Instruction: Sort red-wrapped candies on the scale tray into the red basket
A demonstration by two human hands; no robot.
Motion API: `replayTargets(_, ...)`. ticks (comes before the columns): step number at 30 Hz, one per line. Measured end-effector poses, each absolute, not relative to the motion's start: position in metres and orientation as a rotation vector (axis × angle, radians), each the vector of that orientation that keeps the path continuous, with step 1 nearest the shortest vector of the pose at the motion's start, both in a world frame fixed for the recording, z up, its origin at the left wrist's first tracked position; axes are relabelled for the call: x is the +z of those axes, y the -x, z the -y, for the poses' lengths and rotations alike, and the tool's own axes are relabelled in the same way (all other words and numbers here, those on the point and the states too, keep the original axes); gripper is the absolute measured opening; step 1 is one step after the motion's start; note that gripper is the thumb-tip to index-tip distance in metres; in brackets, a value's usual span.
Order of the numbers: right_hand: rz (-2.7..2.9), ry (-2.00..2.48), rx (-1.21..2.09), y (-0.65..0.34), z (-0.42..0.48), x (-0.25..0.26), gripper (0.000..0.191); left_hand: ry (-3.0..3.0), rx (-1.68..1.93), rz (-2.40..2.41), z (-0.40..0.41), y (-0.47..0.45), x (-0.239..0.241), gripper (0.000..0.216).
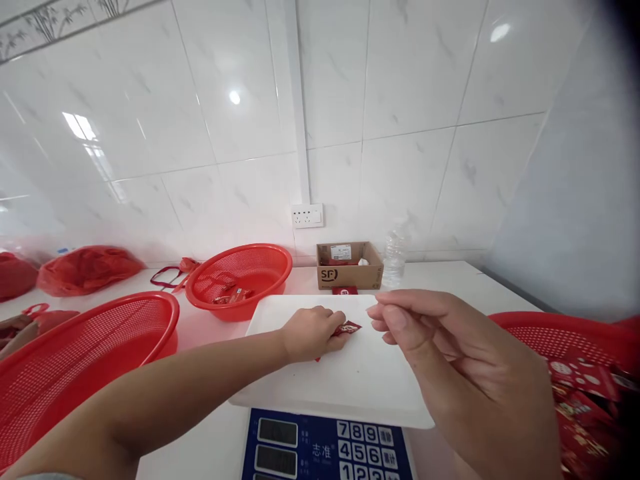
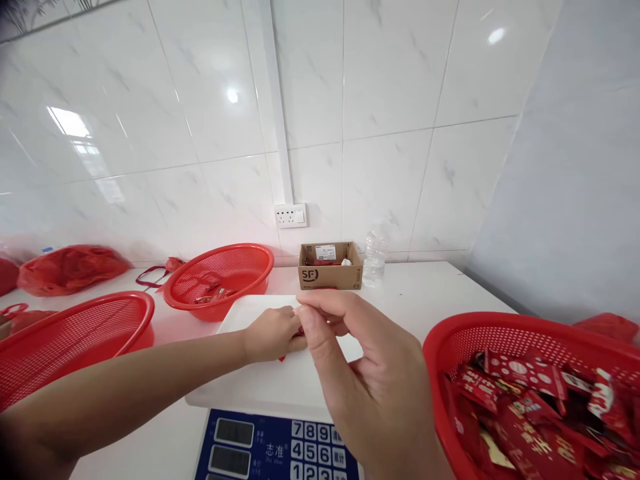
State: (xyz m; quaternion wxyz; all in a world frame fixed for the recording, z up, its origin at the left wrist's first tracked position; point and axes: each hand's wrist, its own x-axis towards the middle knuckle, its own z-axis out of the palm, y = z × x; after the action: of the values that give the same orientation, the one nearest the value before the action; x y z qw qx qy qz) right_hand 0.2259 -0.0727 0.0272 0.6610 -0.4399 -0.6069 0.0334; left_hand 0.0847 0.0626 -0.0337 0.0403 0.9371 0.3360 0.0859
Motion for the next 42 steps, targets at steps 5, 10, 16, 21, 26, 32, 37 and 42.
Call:
replayTargets(5,1.409,0.957,0.056,-0.225,0.075,0.031,0.013,-2.646,0.307,-1.245,-0.07,-0.078,-0.021,0.027)
replayTargets(10,1.335,0.982,0.104,-0.221,0.076,0.032,0.011,-2.418,0.444,-1.46,-0.083,-0.061,-0.01,0.026)
replayTargets(16,1.342,1.013,0.1,-0.222,0.075,0.031,0.011,-2.31,0.588,-1.652,-0.107,-0.025,0.017,0.027)
replayTargets(21,1.417,1.01,0.07,-0.223,0.072,0.028,0.012,-2.277,0.636,-1.846,-0.131,0.013,0.042,0.028)
replayTargets(26,1.495,1.022,0.053,-0.223,0.068,0.027,0.013,-2.287,0.599,-1.999,-0.146,0.037,0.055,0.029)
replayTargets(32,1.566,1.061,0.028,-0.22,0.067,0.028,0.009,-2.3,0.49,-2.036,-0.16,0.05,0.041,0.03)
replayTargets(37,1.635,1.061,0.033,-0.222,0.068,0.027,0.011,-2.28,0.35,-1.918,-0.17,0.058,0.017,0.03)
replayTargets(42,1.659,1.061,0.05,-0.219,0.066,0.029,0.012,-2.234,0.401,-1.825,-0.173,0.062,0.004,0.029)
